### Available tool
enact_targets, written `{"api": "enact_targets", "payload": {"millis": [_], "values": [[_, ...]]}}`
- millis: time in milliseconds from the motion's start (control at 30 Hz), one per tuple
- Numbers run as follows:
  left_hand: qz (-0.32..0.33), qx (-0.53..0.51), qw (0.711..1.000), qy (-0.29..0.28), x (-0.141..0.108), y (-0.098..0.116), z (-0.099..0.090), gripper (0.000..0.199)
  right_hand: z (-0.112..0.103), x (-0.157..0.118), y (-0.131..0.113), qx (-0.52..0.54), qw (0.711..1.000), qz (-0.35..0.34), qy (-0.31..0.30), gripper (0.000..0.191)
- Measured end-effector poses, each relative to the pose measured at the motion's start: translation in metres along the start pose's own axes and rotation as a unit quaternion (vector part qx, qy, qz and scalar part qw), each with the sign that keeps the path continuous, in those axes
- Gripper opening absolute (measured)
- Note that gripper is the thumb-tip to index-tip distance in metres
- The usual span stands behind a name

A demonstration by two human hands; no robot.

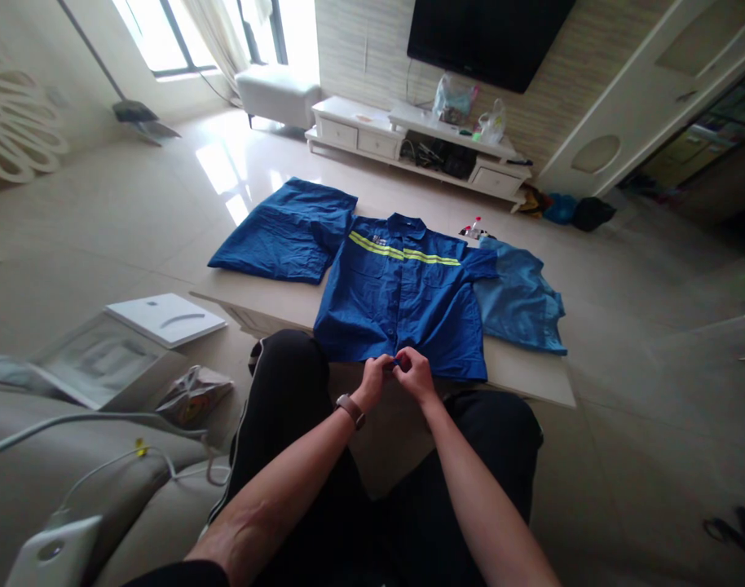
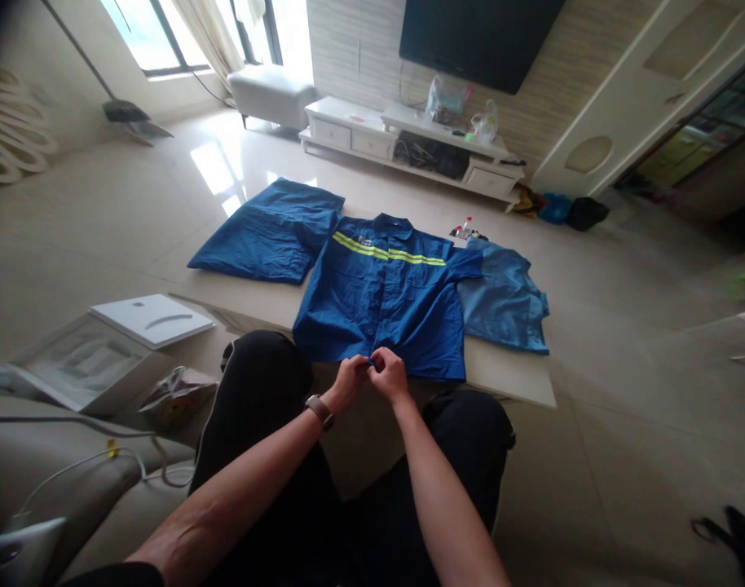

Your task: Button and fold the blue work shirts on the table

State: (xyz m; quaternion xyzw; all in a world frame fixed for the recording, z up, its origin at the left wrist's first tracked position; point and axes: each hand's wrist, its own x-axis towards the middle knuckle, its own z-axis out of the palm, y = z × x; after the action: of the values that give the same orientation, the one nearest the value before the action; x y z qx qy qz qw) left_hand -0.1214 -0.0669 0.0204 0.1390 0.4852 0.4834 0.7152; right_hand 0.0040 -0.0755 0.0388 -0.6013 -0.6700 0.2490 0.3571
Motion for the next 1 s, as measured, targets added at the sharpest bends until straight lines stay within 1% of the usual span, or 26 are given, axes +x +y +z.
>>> {"api": "enact_targets", "payload": {"millis": [33, 100, 167, 233, 300, 367, 467, 500, 533, 567, 600, 633, 667, 733, 767, 833, 867, 933, 1000], "values": [[-0.004, 0.007, 1.000, 0.000, 0.000, 0.001, -0.001, 0.030, 0.000, 0.000, -0.001, 0.012, 1.000, -0.003, -0.009, 0.011], [-0.013, 0.027, 1.000, 0.005, 0.000, 0.002, -0.002, 0.030, -0.001, 0.000, -0.001, 0.020, 1.000, 0.000, -0.002, 0.019], [-0.024, 0.048, 0.998, 0.015, 0.000, 0.002, -0.003, 0.029, 0.000, 0.001, 0.001, -0.007, 1.000, 0.004, 0.012, 0.031], [-0.038, 0.071, 0.997, 0.021, -0.002, 0.000, -0.003, 0.025, 0.002, 0.001, 0.005, -0.058, 0.998, 0.009, 0.005, 0.037], [-0.057, 0.099, 0.993, 0.028, -0.005, -0.001, -0.005, 0.021, 0.004, 0.001, 0.008, -0.109, 0.994, 0.019, -0.015, 0.036], [-0.088, 0.135, 0.987, 0.029, -0.010, 0.000, -0.008, 0.018, 0.005, 0.003, 0.009, -0.142, 0.989, 0.035, -0.021, 0.032], [-0.163, 0.195, 0.967, -0.004, -0.018, 0.011, -0.015, 0.021, 0.000, 0.010, 0.007, -0.162, 0.985, 0.060, -0.021, 0.023], [-0.194, 0.219, 0.956, -0.030, -0.021, 0.019, -0.017, 0.023, -0.004, 0.014, 0.006, -0.166, 0.983, 0.066, -0.028, 0.020], [-0.222, 0.255, 0.939, -0.069, -0.023, 0.029, -0.017, 0.026, -0.009, 0.018, 0.004, -0.171, 0.982, 0.069, -0.038, 0.017], [-0.237, 0.302, 0.917, -0.114, -0.024, 0.040, -0.016, 0.029, -0.014, 0.023, 0.002, -0.179, 0.980, 0.070, -0.050, 0.015], [-0.235, 0.360, 0.888, -0.161, -0.025, 0.054, -0.014, 0.031, -0.021, 0.028, 0.000, -0.189, 0.978, 0.067, -0.062, 0.014], [-0.207, 0.426, 0.858, -0.198, -0.024, 0.069, -0.009, 0.032, -0.027, 0.034, -0.002, -0.202, 0.975, 0.061, -0.074, 0.014], [-0.155, 0.485, 0.835, -0.211, -0.021, 0.084, -0.004, 0.032, -0.032, 0.040, -0.004, -0.219, 0.970, 0.053, -0.088, 0.015], [-0.042, 0.570, 0.801, -0.178, -0.010, 0.114, 0.011, 0.027, -0.041, 0.053, -0.008, -0.255, 0.958, 0.030, -0.126, 0.018], [0.002, 0.602, 0.782, -0.161, -0.002, 0.127, 0.019, 0.025, -0.043, 0.059, -0.009, -0.272, 0.950, 0.017, -0.150, 0.021], [0.060, 0.662, 0.734, -0.140, 0.017, 0.145, 0.032, 0.020, -0.045, 0.072, -0.010, -0.297, 0.934, -0.008, -0.200, 0.029], [0.078, 0.691, 0.707, -0.133, 0.028, 0.150, 0.037, 0.017, -0.044, 0.077, -0.009, -0.304, 0.926, -0.020, -0.224, 0.035], [0.094, 0.739, 0.655, -0.125, 0.050, 0.153, 0.043, 0.011, -0.042, 0.085, -0.005, -0.307, 0.912, -0.040, -0.268, 0.043], [0.091, 0.765, 0.623, -0.131, 0.070, 0.149, 0.044, 0.013, -0.039, 0.090, 0.000, -0.308, 0.900, -0.049, -0.304, 0.046]]}}
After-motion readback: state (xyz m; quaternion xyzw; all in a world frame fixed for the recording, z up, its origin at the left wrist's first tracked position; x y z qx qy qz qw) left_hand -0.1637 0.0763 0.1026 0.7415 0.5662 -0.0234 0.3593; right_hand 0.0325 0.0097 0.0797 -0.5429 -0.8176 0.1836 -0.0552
